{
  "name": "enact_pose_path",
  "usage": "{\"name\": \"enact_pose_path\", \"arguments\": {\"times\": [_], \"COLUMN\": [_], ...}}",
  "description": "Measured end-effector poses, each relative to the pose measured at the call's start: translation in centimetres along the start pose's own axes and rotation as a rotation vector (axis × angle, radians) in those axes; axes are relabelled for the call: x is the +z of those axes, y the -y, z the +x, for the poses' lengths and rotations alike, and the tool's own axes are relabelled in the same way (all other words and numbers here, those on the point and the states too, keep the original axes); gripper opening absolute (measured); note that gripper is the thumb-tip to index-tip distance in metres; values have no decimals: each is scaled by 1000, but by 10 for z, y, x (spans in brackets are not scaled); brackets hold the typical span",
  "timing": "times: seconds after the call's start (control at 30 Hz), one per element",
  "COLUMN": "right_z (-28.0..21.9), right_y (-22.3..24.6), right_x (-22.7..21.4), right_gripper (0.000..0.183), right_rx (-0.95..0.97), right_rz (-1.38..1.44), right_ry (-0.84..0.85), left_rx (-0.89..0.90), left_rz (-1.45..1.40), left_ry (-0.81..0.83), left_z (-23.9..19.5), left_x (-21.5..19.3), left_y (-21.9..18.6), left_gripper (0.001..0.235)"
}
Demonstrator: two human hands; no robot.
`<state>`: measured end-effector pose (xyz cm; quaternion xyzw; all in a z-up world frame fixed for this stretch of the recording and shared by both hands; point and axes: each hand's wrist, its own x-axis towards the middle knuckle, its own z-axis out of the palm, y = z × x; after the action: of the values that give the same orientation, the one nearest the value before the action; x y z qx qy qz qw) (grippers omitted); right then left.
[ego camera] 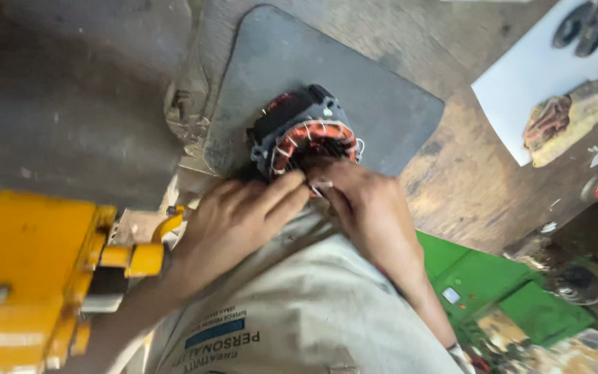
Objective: The person secures copper windings on a motor stator by hand, repeatedly wrapping and tightening white string around the coil slots. The stator is rotated as needed to access different sections while the person adjusts the string tension and placement.
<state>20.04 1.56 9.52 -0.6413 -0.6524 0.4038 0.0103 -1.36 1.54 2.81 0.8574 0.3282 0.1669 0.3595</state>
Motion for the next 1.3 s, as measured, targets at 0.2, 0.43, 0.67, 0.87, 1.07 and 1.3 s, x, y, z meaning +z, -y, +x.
{"name": "enact_pose_path", "arguments": {"times": [0.2, 0.43, 0.67, 0.87, 1.07, 1.3], "right_z": [-44, -93, -113, -228, -202, -37], "right_y": [4, -3, -44, -111, -64, 2], "right_x": [21, 67, 145, 180, 98, 55], "right_gripper": [25, 14, 19, 29, 19, 55], "right_rx": [-281, 61, 69, 641, 518, -58], "right_rz": [93, -46, -51, -176, -289, -215], "right_ry": [-463, -619, -574, 237, -282, -943], "left_rx": [61, 78, 103, 63, 72, 71], "left_rz": [-6, -211, -134, -76, -58, -109], "left_ry": [35, -23, -8, -56, -85, -99], "left_z": [-1, 4, 1, -1, -6, -11], "left_x": [1, -11, -6, -13, -17, -10], "left_y": [-5, -17, -22, -35, -33, -24], "left_gripper": [23, 24, 22, 18, 24, 28]}}
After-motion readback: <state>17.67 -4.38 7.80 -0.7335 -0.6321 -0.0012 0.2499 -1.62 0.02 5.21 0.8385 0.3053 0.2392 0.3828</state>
